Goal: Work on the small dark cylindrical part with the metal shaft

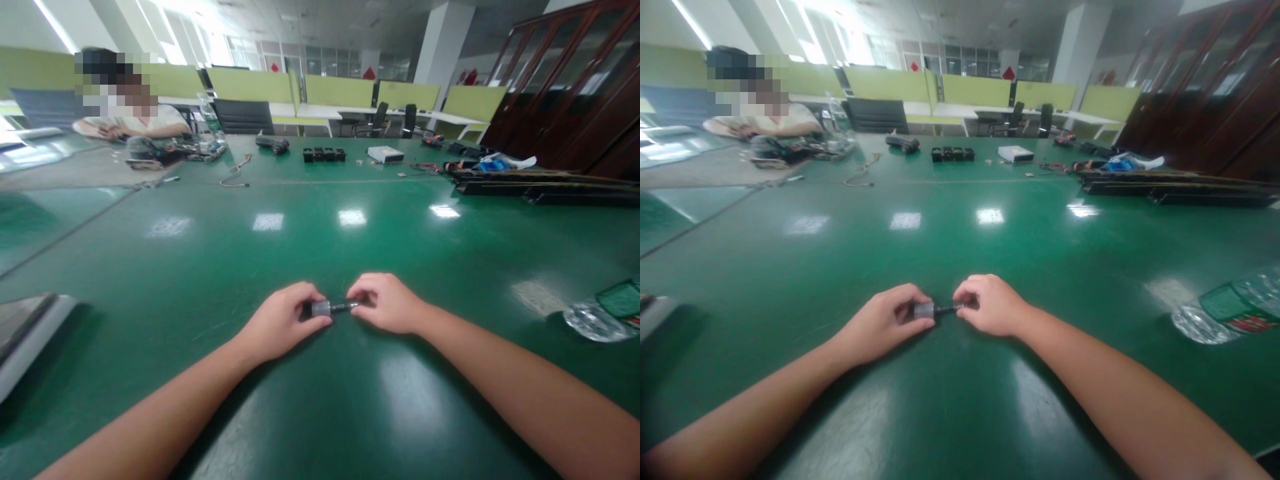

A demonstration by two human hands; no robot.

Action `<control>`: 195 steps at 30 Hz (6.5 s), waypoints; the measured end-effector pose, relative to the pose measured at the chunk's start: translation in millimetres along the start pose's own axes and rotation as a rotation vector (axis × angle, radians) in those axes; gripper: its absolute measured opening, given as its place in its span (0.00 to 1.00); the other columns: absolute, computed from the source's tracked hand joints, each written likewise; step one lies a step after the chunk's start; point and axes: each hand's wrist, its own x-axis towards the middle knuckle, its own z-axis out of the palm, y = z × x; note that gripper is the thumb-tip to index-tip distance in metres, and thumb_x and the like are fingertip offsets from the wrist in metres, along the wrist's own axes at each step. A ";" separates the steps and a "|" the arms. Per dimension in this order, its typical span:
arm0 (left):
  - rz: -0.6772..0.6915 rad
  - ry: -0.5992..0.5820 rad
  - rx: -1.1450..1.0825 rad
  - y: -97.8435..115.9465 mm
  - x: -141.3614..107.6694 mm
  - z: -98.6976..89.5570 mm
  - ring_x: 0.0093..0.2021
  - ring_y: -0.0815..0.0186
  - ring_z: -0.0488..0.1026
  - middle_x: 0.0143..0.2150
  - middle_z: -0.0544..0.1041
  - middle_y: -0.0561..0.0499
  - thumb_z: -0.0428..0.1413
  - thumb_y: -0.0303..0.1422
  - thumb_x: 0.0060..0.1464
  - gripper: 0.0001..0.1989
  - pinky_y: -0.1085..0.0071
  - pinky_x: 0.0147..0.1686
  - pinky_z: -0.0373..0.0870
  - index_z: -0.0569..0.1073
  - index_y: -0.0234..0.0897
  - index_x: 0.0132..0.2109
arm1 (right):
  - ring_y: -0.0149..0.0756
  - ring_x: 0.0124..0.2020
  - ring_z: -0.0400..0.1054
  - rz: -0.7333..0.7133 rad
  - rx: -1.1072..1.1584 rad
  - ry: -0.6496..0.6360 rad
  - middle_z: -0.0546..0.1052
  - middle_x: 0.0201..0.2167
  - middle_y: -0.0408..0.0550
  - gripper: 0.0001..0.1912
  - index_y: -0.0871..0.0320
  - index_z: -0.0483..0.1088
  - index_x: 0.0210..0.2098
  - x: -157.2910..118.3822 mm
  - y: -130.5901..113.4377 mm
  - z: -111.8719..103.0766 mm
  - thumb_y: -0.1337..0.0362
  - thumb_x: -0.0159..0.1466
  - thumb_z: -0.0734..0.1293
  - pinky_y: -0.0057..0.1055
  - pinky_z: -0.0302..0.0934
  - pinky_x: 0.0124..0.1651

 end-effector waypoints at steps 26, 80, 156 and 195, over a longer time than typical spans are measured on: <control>0.004 0.017 -0.002 -3.4 0.0 2.5 0.29 0.68 0.67 0.30 0.72 0.55 0.61 0.42 0.55 0.12 0.72 0.32 0.62 0.76 0.39 0.41 | 0.39 0.44 0.73 -0.056 0.039 -0.034 0.79 0.43 0.50 0.16 0.58 0.75 0.47 1.6 -0.9 12.3 0.69 0.58 0.72 0.35 0.64 0.49; 0.012 0.009 0.021 -0.8 0.7 3.1 0.32 0.65 0.70 0.34 0.75 0.52 0.59 0.44 0.56 0.14 0.70 0.35 0.67 0.76 0.39 0.43 | 0.33 0.36 0.70 -0.060 0.012 -0.035 0.78 0.34 0.44 0.07 0.58 0.74 0.38 3.0 -2.7 11.8 0.70 0.58 0.71 0.30 0.60 0.42; 0.020 0.004 0.008 -1.3 0.1 2.5 0.31 0.66 0.69 0.33 0.74 0.54 0.61 0.42 0.56 0.12 0.70 0.36 0.66 0.76 0.40 0.42 | 0.32 0.31 0.65 -0.073 -0.080 -0.039 0.72 0.28 0.41 0.06 0.58 0.72 0.32 1.7 6.5 -0.7 0.71 0.55 0.71 0.32 0.57 0.42; 0.000 0.010 0.006 -1.7 -0.5 2.6 0.31 0.66 0.69 0.33 0.75 0.53 0.61 0.42 0.55 0.12 0.71 0.35 0.65 0.76 0.39 0.43 | 0.27 0.25 0.61 0.079 0.111 -0.002 0.80 0.35 0.43 0.19 0.56 0.76 0.46 1.2 -0.8 4.2 0.72 0.54 0.72 0.26 0.55 0.31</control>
